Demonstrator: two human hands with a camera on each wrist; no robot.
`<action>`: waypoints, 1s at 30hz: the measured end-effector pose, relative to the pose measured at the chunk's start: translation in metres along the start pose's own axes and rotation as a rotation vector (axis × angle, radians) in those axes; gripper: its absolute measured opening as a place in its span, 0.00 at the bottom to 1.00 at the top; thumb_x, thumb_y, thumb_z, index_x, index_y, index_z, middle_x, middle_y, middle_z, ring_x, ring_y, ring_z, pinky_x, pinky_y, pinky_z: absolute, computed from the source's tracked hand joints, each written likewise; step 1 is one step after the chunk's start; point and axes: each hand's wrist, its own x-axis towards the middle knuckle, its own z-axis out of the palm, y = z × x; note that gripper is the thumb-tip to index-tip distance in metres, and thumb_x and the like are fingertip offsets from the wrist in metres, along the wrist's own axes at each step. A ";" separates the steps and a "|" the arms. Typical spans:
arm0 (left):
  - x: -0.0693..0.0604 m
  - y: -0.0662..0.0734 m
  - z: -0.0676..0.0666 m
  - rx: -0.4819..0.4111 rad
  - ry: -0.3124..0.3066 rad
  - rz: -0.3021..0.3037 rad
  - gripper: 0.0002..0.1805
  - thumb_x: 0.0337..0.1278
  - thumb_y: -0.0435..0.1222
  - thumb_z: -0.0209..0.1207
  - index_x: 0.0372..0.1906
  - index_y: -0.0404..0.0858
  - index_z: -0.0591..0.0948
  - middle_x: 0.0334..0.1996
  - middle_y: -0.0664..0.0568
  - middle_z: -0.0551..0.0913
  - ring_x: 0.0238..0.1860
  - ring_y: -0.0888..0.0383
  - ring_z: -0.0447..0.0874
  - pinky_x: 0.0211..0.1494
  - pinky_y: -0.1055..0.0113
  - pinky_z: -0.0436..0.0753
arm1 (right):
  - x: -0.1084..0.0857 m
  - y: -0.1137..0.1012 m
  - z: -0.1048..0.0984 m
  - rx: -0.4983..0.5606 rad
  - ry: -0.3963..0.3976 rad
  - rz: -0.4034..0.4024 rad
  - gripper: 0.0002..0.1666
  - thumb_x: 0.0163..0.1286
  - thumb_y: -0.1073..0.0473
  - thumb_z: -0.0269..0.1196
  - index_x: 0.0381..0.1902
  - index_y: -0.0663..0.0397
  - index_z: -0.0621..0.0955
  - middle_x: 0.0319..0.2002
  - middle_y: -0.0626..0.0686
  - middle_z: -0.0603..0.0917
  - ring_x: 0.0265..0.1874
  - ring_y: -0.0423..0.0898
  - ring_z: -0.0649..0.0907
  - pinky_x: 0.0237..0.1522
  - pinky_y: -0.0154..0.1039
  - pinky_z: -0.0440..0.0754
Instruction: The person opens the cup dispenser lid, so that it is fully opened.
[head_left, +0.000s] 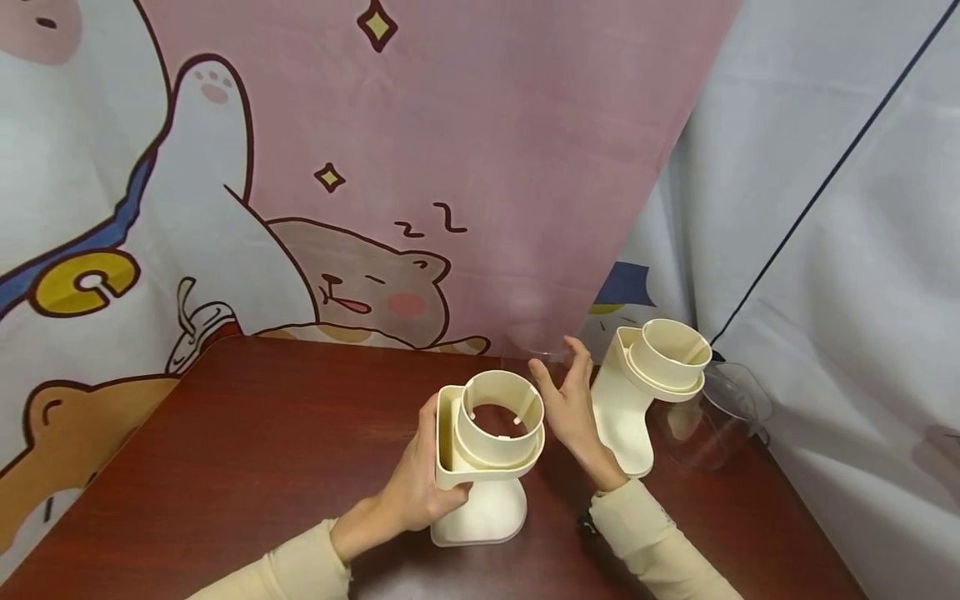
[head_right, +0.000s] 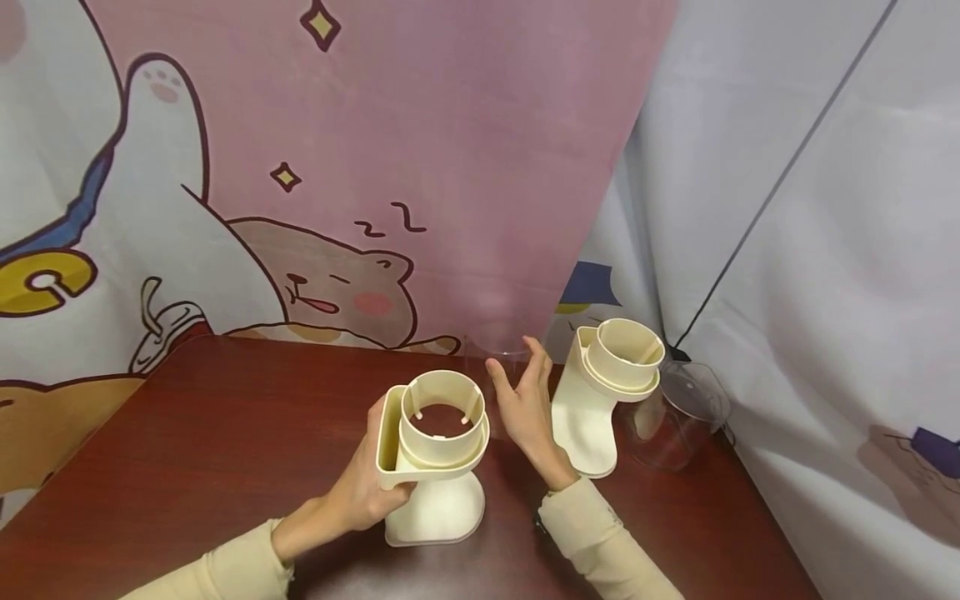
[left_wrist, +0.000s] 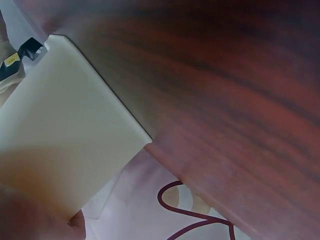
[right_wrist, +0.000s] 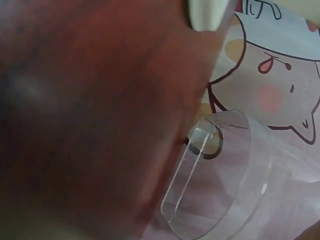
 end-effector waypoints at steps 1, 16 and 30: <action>0.000 0.000 0.000 0.001 -0.002 0.002 0.61 0.25 0.33 0.65 0.75 0.34 0.48 0.59 0.46 0.74 0.54 0.56 0.76 0.60 0.63 0.74 | -0.001 0.002 0.000 -0.005 -0.007 0.008 0.40 0.72 0.50 0.62 0.72 0.53 0.56 0.69 0.64 0.59 0.71 0.60 0.63 0.71 0.61 0.60; 0.005 0.003 0.001 0.014 -0.004 -0.006 0.61 0.24 0.32 0.65 0.75 0.34 0.49 0.59 0.46 0.74 0.53 0.56 0.76 0.59 0.63 0.74 | -0.011 0.014 0.003 -0.034 -0.028 -0.053 0.38 0.63 0.61 0.70 0.64 0.61 0.64 0.60 0.67 0.62 0.61 0.59 0.69 0.57 0.55 0.74; -0.013 0.065 -0.020 -0.102 0.128 -0.036 0.52 0.49 0.35 0.62 0.79 0.35 0.49 0.77 0.44 0.52 0.77 0.51 0.51 0.75 0.77 0.49 | -0.021 -0.053 -0.018 0.340 -0.235 -0.215 0.25 0.80 0.56 0.48 0.68 0.63 0.65 0.73 0.59 0.64 0.74 0.53 0.64 0.73 0.51 0.61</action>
